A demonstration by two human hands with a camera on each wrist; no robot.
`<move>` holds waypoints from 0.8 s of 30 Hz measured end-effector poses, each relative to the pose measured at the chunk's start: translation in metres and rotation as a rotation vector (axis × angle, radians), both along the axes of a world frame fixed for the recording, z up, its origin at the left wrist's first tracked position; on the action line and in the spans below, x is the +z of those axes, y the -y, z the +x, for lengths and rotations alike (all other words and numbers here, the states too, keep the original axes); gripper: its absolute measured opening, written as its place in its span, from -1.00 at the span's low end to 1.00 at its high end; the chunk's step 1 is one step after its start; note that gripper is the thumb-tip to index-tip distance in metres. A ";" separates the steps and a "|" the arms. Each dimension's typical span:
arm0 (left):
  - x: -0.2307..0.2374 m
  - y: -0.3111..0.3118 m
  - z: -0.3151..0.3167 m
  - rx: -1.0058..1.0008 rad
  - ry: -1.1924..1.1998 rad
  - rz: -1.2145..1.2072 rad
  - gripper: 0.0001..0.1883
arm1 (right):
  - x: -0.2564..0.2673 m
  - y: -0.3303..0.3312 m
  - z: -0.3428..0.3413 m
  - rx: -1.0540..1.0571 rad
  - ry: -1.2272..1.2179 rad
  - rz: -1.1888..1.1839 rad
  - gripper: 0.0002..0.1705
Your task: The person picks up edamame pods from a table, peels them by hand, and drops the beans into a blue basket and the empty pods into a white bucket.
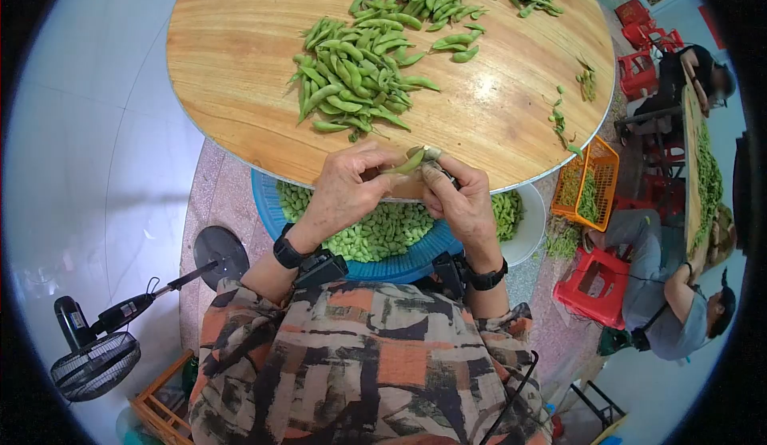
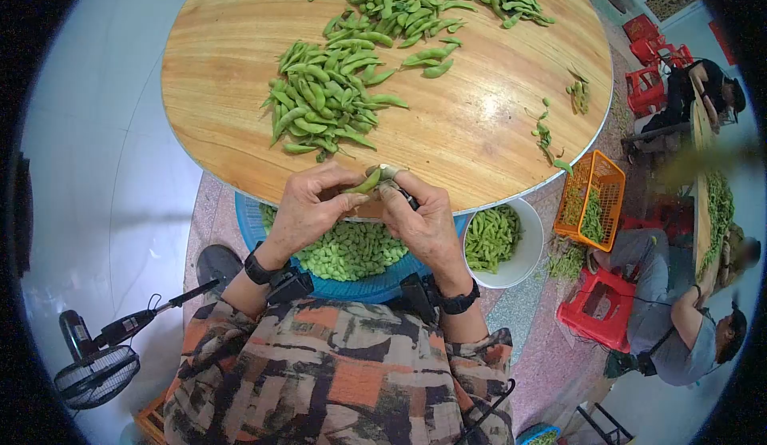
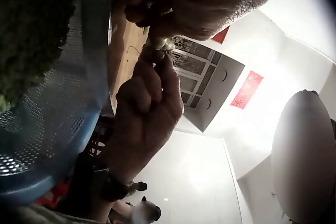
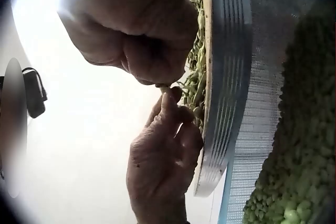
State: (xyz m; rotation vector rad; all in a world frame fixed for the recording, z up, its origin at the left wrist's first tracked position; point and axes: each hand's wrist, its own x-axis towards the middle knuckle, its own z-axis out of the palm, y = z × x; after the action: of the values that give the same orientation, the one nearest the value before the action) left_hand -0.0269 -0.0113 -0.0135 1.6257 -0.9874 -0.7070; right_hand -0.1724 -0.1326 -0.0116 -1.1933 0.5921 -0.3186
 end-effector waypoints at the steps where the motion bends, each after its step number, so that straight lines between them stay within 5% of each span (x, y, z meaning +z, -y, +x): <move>1: -0.002 -0.001 0.000 -0.004 0.022 0.002 -0.85 | 0.000 0.001 -0.001 0.009 -0.001 -0.029 -0.77; 3: 0.000 -0.002 0.000 -0.005 0.044 0.005 -0.86 | 0.001 0.004 -0.003 0.039 0.013 -0.027 -0.77; 5: 0.006 -0.003 0.000 -0.024 -0.372 0.060 -0.83 | 0.002 0.006 -0.005 0.071 0.030 -0.024 -0.76; 6: 0.006 -0.005 0.001 -0.023 -0.372 0.061 -0.83 | 0.003 0.007 -0.006 0.097 0.074 0.075 -0.76; 8: 0.001 -0.011 0.006 -0.188 -1.075 0.022 -0.79 | 0.002 0.009 -0.008 0.122 0.118 0.177 -0.76; 11: -0.007 -0.011 0.001 -0.234 -1.158 -0.035 -0.78 | 0.001 0.012 -0.006 0.142 0.169 0.409 -0.74; 16: -0.003 -0.004 -0.011 -0.006 -0.852 -0.062 -0.82 | 0.005 0.006 -0.010 0.079 0.054 0.119 -0.71; 24: -0.005 -0.006 -0.013 0.087 -0.640 -0.020 -0.85 | 0.004 -0.001 -0.007 0.108 0.030 0.145 -0.68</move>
State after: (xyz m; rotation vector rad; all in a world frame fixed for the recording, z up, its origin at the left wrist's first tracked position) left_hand -0.0404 -0.0055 -0.0182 1.2829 -0.4541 -1.0631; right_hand -0.1790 -0.1319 -0.0075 -1.0743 0.5137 -0.1977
